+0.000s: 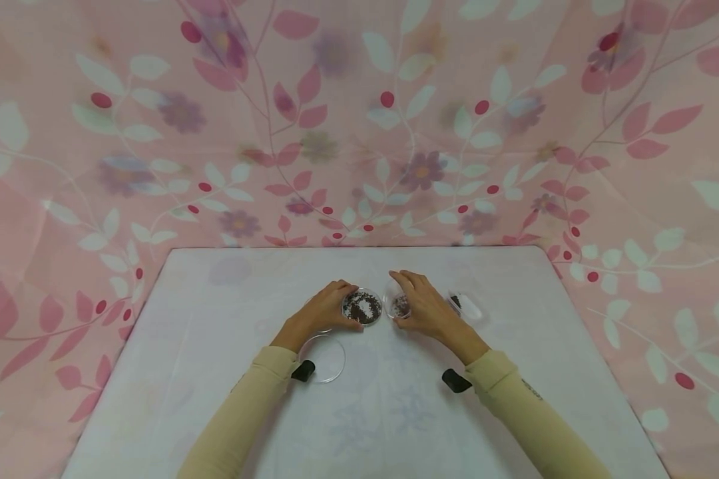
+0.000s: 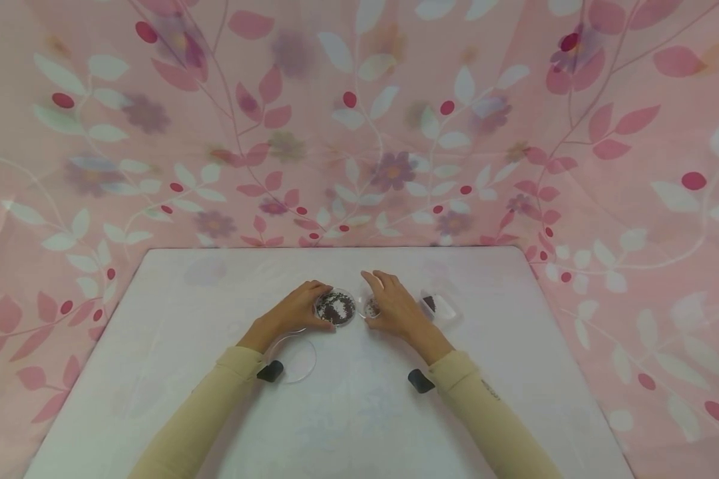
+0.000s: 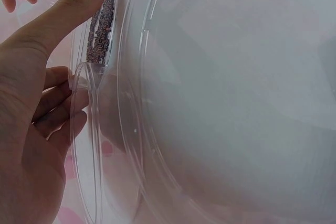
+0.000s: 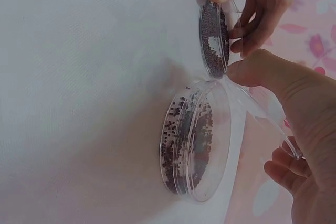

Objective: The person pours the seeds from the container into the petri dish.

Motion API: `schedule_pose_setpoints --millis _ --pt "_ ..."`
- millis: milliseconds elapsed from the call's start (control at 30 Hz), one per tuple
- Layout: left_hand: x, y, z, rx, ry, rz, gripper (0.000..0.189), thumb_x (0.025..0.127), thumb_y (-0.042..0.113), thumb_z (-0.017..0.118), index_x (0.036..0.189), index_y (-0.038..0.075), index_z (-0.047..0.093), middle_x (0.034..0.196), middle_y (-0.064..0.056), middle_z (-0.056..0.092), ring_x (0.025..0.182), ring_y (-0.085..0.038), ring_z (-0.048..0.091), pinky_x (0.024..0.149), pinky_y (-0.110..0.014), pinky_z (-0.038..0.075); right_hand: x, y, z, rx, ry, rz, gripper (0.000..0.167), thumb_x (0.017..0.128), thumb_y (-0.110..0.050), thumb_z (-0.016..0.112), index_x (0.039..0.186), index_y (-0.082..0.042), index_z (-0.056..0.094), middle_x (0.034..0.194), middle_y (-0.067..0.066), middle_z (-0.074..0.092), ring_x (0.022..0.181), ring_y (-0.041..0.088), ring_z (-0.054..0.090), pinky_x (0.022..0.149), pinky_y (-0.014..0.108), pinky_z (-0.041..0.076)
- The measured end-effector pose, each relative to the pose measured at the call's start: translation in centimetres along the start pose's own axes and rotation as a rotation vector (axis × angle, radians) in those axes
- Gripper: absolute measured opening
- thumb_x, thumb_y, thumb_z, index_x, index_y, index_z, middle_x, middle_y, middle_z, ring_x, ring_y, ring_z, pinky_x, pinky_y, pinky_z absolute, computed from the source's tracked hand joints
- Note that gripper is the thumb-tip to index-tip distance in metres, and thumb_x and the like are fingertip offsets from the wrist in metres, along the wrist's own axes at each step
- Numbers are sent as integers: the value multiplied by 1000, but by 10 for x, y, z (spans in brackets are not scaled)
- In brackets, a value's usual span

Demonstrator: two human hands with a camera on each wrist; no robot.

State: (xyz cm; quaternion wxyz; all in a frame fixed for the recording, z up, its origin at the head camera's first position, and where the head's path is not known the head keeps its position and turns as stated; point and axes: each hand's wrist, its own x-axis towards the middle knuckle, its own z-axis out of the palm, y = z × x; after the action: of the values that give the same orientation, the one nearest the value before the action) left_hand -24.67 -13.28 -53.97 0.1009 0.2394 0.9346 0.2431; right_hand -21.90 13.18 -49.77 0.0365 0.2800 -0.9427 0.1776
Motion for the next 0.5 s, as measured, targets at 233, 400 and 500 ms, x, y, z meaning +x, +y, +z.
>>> schedule_pose_setpoints --millis 233,400,500 --pt "1 -1 1 9 -1 -2 97 65 61 83 144 17 50 142 -4 52 133 -21 48 113 -42 41 2 -2 1 -12 -20 -5 101 71 -29 86 153 -11 31 147 21 43 131 37 44 108 52 43" --pt "1 -2 2 5 0 6 97 65 61 84 144 17 49 141 -4 53 133 -21 48 113 -42 41 4 -1 1 -36 -13 -19 100 71 -28 87 152 -9 32 146 22 44 131 38 45 109 52 42" --pt "0 -3 2 12 2 9 98 64 62 83 144 16 49 141 -4 52 133 -21 48 113 -41 41 5 -1 2 -48 -20 -24 99 71 -27 87 152 -9 32 145 22 45 132 37 45 110 52 41"
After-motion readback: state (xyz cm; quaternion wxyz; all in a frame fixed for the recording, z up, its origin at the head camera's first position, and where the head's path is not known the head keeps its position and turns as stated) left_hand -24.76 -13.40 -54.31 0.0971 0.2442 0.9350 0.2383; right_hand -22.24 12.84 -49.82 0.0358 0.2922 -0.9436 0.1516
